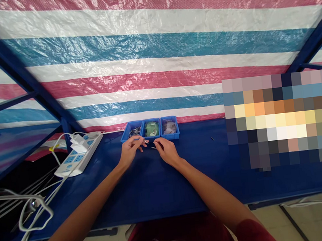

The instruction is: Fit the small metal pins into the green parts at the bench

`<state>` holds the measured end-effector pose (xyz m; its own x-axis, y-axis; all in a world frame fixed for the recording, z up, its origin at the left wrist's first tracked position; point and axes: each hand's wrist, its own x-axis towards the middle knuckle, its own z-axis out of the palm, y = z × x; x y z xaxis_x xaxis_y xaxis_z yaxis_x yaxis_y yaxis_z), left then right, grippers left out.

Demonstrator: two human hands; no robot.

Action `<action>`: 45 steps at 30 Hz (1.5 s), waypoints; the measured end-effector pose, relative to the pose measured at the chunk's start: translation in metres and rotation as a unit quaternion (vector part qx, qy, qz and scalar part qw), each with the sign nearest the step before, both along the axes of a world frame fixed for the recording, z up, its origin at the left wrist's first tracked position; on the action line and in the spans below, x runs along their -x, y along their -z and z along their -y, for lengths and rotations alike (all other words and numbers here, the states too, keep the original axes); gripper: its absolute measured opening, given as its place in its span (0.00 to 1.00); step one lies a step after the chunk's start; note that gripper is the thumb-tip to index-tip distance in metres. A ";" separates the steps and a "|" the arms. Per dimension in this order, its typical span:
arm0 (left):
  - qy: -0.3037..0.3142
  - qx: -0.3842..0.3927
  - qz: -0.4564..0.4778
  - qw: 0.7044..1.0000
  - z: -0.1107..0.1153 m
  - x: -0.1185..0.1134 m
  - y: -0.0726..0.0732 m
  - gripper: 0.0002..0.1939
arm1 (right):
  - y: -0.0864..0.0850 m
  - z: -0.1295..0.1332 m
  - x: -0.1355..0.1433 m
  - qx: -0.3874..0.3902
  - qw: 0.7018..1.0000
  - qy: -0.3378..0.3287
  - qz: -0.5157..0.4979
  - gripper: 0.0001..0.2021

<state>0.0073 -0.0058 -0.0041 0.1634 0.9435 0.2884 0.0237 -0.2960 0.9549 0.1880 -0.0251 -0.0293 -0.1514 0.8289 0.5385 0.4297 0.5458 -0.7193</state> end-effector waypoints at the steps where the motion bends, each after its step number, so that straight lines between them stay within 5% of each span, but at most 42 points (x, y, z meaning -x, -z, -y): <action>1: 0.000 -0.007 -0.020 1.000 0.000 0.001 0.000 0.15 | 0.000 0.000 0.000 0.001 1.000 0.004 -0.002 0.15; 8: 0.011 -0.073 -0.190 0.979 0.001 0.006 -0.001 0.17 | 0.000 0.000 0.000 -0.004 0.999 0.027 -0.023 0.14; 24: 0.070 0.015 -0.140 0.988 0.007 0.003 -0.006 0.25 | 0.002 -0.001 0.001 -0.046 0.997 -0.053 0.030 0.14; 32: 0.035 -0.034 -0.136 0.990 0.003 0.003 -0.004 0.15 | 0.001 -0.002 -0.001 -0.003 1.000 0.009 0.007 0.14; 45: 0.014 -0.053 -0.170 0.984 0.006 0.003 -0.006 0.20 | -0.001 0.000 0.001 -0.004 1.000 -0.016 -0.001 0.13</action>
<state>0.0046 -0.0116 0.0022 0.2932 0.9048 0.3088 0.3274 -0.3985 0.8567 0.1871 -0.0254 -0.0286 -0.1762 0.8199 0.5448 0.4106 0.5642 -0.7163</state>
